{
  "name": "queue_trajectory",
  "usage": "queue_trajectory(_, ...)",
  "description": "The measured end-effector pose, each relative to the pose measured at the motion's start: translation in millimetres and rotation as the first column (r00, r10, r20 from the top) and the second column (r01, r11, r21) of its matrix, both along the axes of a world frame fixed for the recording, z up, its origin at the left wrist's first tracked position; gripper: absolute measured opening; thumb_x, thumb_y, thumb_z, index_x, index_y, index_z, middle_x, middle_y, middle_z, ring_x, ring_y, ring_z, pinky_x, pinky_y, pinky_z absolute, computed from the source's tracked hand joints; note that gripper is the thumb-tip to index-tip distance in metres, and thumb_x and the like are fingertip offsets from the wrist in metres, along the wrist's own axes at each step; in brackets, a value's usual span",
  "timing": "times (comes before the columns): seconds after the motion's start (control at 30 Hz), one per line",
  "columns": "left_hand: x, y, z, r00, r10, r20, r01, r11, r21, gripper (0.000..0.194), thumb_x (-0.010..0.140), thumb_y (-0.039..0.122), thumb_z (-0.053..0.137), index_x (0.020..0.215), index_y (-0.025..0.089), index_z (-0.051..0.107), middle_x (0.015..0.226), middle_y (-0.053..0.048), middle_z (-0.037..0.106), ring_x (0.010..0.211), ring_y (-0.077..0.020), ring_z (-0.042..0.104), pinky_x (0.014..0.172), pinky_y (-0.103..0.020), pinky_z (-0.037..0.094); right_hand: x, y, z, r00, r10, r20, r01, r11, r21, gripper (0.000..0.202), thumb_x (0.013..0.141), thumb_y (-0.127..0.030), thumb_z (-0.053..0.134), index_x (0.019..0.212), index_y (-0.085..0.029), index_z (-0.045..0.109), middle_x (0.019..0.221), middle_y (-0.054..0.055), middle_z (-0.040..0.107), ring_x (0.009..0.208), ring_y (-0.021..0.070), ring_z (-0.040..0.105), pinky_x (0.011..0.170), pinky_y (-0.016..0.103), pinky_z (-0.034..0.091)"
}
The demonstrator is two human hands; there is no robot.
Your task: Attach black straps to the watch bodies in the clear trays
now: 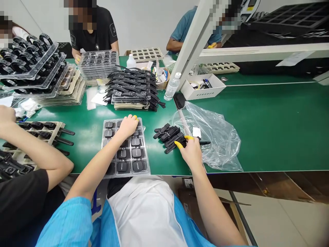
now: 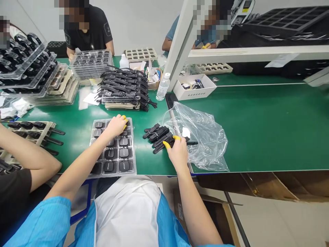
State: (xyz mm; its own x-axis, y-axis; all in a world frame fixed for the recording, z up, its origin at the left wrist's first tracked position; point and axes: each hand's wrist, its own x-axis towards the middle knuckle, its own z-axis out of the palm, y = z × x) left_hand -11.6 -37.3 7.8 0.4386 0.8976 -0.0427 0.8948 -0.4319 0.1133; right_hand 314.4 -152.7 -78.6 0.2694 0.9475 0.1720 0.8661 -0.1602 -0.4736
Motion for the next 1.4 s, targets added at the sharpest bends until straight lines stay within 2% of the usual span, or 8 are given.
queue_trajectory(0.3,-5.8,10.0,-6.8,0.993,0.035,0.113,-0.035,0.999,-0.006,0.019,0.097,0.008,0.052,0.099,0.013,0.070,0.105,-0.019,0.067,0.107,-0.0327,0.059,0.098,-0.046,0.046,3.0,3.6,-2.4,0.996,-0.027,-0.081,0.026,0.999,-0.020,0.061,0.092,-0.069,0.056,0.123,-0.016,0.060,0.125,0.023,0.058,0.109,0.0386,0.061,0.095,0.052,0.052)
queue_trajectory(0.5,-8.4,1.5,8.1,0.935,0.166,0.313,-0.155,0.986,-0.061,0.006,0.102,0.020,0.055,0.104,0.017,0.061,0.100,-0.015,0.071,0.100,-0.0291,0.067,0.085,-0.040,0.053,4.2,6.0,1.1,0.991,-0.068,-0.114,0.061,0.996,-0.062,0.072,0.087,-0.075,0.059,0.130,-0.017,0.056,0.125,0.021,0.058,0.106,0.0378,0.061,0.093,0.051,0.052)
queue_trajectory(0.57,-1.8,-12.2,15.0,0.762,0.270,0.588,-0.182,0.962,-0.205,0.008,0.105,0.026,0.054,0.110,0.020,0.053,0.107,-0.013,0.073,0.096,-0.0245,0.071,0.079,-0.036,0.055,4.9,7.1,2.9,0.990,-0.077,-0.121,0.067,0.995,-0.080,0.070,0.087,-0.074,0.061,0.127,-0.016,0.057,0.125,0.021,0.058,0.106,0.0379,0.062,0.094,0.051,0.052)
queue_trajectory(0.63,8.0,-31.7,19.5,0.423,0.413,0.807,-0.086,0.904,-0.418,0.015,0.104,0.032,0.056,0.110,0.022,0.046,0.112,-0.011,0.075,0.090,-0.0209,0.074,0.073,-0.033,0.057,6.0,8.7,4.1,0.990,-0.074,-0.121,0.061,0.993,-0.103,0.067,0.086,-0.073,0.061,0.122,-0.016,0.058,0.123,0.021,0.058,0.106,0.0385,0.061,0.094,0.052,0.052)
queue_trajectory(0.73,21.8,-63.2,20.2,0.148,0.582,0.800,0.152,0.785,-0.600,0.031,0.098,0.042,0.065,0.106,0.023,0.042,0.107,-0.010,0.077,0.074,-0.0180,0.074,0.058,-0.028,0.056,8.9,11.1,4.0,0.990,-0.073,-0.117,0.058,0.990,-0.126,0.066,0.086,-0.076,0.061,0.117,-0.018,0.058,0.123,0.021,0.057,0.107,0.0387,0.060,0.095,0.053,0.051)
queue_trajectory(0.97,23.6,-90.8,10.5,0.224,0.652,0.725,0.360,0.636,-0.683,0.035,0.092,0.042,0.074,0.101,0.021,0.047,0.100,-0.009,0.079,0.065,-0.0143,0.072,0.048,-0.022,0.049,16.2,13.2,1.7,0.995,-0.075,-0.065,0.066,0.989,-0.135,0.070,0.083,-0.081,0.062,0.114,-0.018,0.059,0.124,0.022,0.057,0.112,0.0415,0.059,0.098,0.055,0.050)
queue_trajectory(1.27,24.6,-71.2,1.4,0.398,0.507,0.765,0.371,0.673,-0.640,0.024,0.097,0.034,0.067,0.103,0.022,0.047,0.102,-0.006,0.077,0.071,-0.0116,0.071,0.054,-0.021,0.048,10.3,12.0,0.6,0.999,-0.047,0.024,0.049,0.997,-0.064,0.069,0.090,-0.079,0.054,0.118,-0.016,0.059,0.117,0.023,0.061,0.112,0.0432,0.058,0.098,0.058,0.048)
queue_trajectory(1.4,19.0,-63.6,1.2,0.356,0.498,0.791,0.394,0.688,-0.610,0.029,0.097,0.039,0.069,0.104,0.022,0.046,0.102,-0.006,0.076,0.070,-0.0115,0.069,0.054,-0.021,0.046,10.1,14.1,-1.1,0.999,-0.047,0.015,0.048,0.995,-0.092,0.066,0.089,-0.080,0.052,0.111,-0.018,0.060,0.111,0.022,0.063,0.108,0.0422,0.057,0.096,0.059,0.048)
